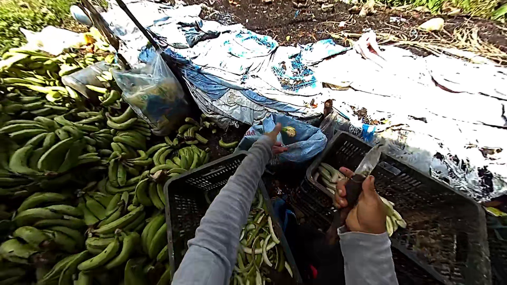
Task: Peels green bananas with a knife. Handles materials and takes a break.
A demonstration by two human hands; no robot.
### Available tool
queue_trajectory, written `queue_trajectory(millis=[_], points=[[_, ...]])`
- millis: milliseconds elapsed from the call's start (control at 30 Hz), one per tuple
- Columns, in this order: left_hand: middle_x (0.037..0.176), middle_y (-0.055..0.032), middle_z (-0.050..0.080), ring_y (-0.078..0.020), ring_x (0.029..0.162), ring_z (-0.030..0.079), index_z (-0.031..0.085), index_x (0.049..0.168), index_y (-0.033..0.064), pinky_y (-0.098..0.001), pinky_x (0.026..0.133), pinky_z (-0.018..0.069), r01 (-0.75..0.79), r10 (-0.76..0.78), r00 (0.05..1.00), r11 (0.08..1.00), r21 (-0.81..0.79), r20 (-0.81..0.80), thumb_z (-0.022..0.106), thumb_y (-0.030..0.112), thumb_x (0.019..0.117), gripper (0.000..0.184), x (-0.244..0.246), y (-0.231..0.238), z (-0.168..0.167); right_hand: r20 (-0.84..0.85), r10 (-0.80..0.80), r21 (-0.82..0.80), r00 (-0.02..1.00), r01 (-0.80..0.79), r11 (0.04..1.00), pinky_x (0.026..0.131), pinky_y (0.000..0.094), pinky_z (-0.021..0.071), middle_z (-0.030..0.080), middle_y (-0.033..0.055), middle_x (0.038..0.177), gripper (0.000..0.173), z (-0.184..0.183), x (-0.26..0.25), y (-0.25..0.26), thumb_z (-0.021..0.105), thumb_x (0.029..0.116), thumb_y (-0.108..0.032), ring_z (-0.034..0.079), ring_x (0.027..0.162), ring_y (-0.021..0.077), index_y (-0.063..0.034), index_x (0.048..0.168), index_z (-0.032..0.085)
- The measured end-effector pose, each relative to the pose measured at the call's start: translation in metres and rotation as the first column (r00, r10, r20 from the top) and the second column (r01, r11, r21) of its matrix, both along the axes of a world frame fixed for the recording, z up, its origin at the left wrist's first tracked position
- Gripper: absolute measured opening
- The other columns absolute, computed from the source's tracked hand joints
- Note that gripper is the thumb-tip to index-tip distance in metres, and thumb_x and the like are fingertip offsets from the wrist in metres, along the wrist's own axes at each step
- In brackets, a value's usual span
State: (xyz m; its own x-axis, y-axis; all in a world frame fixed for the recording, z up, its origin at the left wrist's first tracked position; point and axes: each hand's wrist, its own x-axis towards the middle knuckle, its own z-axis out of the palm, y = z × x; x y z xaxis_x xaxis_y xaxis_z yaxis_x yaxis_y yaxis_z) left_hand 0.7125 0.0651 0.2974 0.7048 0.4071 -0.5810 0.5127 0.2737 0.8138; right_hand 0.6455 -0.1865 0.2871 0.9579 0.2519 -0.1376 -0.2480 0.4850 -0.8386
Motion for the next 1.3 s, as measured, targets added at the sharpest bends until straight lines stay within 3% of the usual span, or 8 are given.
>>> queue_trajectory(millis=[233, 367, 433, 533, 833, 1067, 1167, 1300], points=[[0.125, -0.0278, 0.065, -0.0414, 0.118, 0.063, 0.059, 0.134, -0.0028, -0.0566, 0.104, 0.0467, 0.217, 0.034, 0.916, 0.797, 0.563, -0.4, 0.055, 0.015, 0.1047, 0.034, -0.176, 0.106, -0.162, -0.003, 0.153, 0.042, 0.988, -0.152, 0.987, 0.047, 0.022, 0.055, 0.065, -0.0009, 0.07, 0.067, -0.005, -0.012, 0.004, 0.001, 0.1096, -0.044, 0.062, 0.05, 0.01, -0.0037, 0.127, 0.051], [0.157, -0.0204, 0.044, -0.0426, 0.148, 0.035, 0.058, 0.139, -0.0015, -0.0613, 0.116, 0.0336, 0.905, -0.457, 0.398, 0.338, 0.259, -0.795, 0.047, -0.001, 0.1023, 0.038, -0.255, 0.069, -0.257, -0.011, 0.219, 0.048, 0.976, -0.218, 0.975, 0.05, 0.0222, 0.0558, 0.068, -0.0016, 0.073, 0.062, -0.004, -0.016, 0.019, 0.012, 0.1104, -0.048, 0.063, 0.054, 0.0099, -0.0061, 0.128, 0.053], [0.165, -0.0176, 0.031, -0.039, 0.157, 0.014, 0.05, 0.145, -0.0047, -0.0612, 0.124, 0.0137, 0.991, -0.562, 0.098, -0.023, 0.135, -0.821, 0.041, -0.006, 0.1021, 0.044, -0.268, 0.046, -0.28, -0.037, 0.244, 0.049, 0.969, -0.243, 0.969, 0.051, 0.0226, 0.0568, 0.068, -0.0013, 0.075, 0.059, -0.003, -0.02, 0.028, 0.018, 0.1104, -0.05, 0.064, 0.055, 0.01, -0.0064, 0.128, 0.054], [0.168, -0.0214, 0.021, -0.038, 0.158, 0.0, 0.036, 0.152, -0.0098, -0.0569, 0.126, -0.001, 0.985, -0.533, -0.075, -0.17, 0.02, -0.843, 0.035, -0.003, 0.1052, 0.047, -0.259, 0.046, -0.307, -0.049, 0.267, 0.028, 0.962, -0.266, 0.964, 0.052, 0.0223, 0.0571, 0.069, -0.0011, 0.076, 0.057, -0.002, -0.022, 0.04, 0.02, 0.1107, -0.049, 0.065, 0.057, 0.0097, -0.0058, 0.126, 0.055], [0.164, -0.0278, 0.023, -0.0452, 0.154, 0.016, 0.035, 0.151, -0.0107, -0.0572, 0.123, 0.0193, 0.996, -0.358, -0.045, 0.051, -0.068, -0.932, 0.035, 0.002, 0.1069, 0.046, -0.261, 0.071, -0.286, -0.042, 0.259, -0.058, 0.965, -0.261, 0.964, 0.052, 0.0222, 0.0574, 0.067, 0.0001, 0.074, 0.052, -0.001, -0.022, 0.059, 0.014, 0.1121, -0.035, 0.064, 0.056, 0.0096, -0.0043, 0.124, 0.053], [0.146, -0.0284, 0.05, -0.042, 0.131, 0.055, 0.034, 0.156, 0.0078, -0.057, 0.108, 0.0456, 0.418, -0.171, 0.724, 0.879, 0.229, -0.668, 0.078, 0.021, 0.0912, 0.079, -0.302, 0.093, -0.179, 0.12, 0.416, -0.3, 0.902, -0.366, 0.881, 0.067, 0.0224, 0.0608, 0.07, -0.0034, 0.079, 0.03, -0.003, -0.038, 0.079, 0.032, 0.1104, -0.017, 0.069, 0.068, 0.0068, -0.002, 0.13, 0.05], [0.134, -0.0267, 0.055, -0.0298, 0.11, 0.061, 0.032, 0.154, 0.0004, -0.0443, 0.096, 0.0501, -0.035, 0.053, 0.965, 0.997, 0.073, -0.257, 0.055, 0.015, 0.1053, 0.055, -0.322, 0.078, -0.147, 0.198, 0.718, -0.671, 0.667, -0.441, 0.596, 0.076, 0.025, 0.0555, 0.068, 0.0072, 0.094, 0.034, -0.014, -0.058, 0.101, 0.043, 0.1084, -0.014, 0.065, 0.078, 0.0085, 0.0086, 0.131, 0.055], [0.097, -0.0107, 0.063, -0.015, 0.076, 0.061, 0.044, 0.138, 0.0016, -0.0337, 0.068, 0.0534, -0.453, 0.459, 0.888, 0.883, -0.119, 0.025, 0.007, 0.046, 0.1111, 0.064, -0.326, 0.035, -0.112, -0.042, 0.982, -0.882, 0.184, -0.468, 0.05, 0.102, 0.0594, 0.0474, 0.064, 0.0308, 0.128, 0.064, -0.024, -0.119, 0.136, 0.046, 0.1098, -0.031, 0.066, 0.112, 0.0448, -0.0047, 0.163, 0.022]])
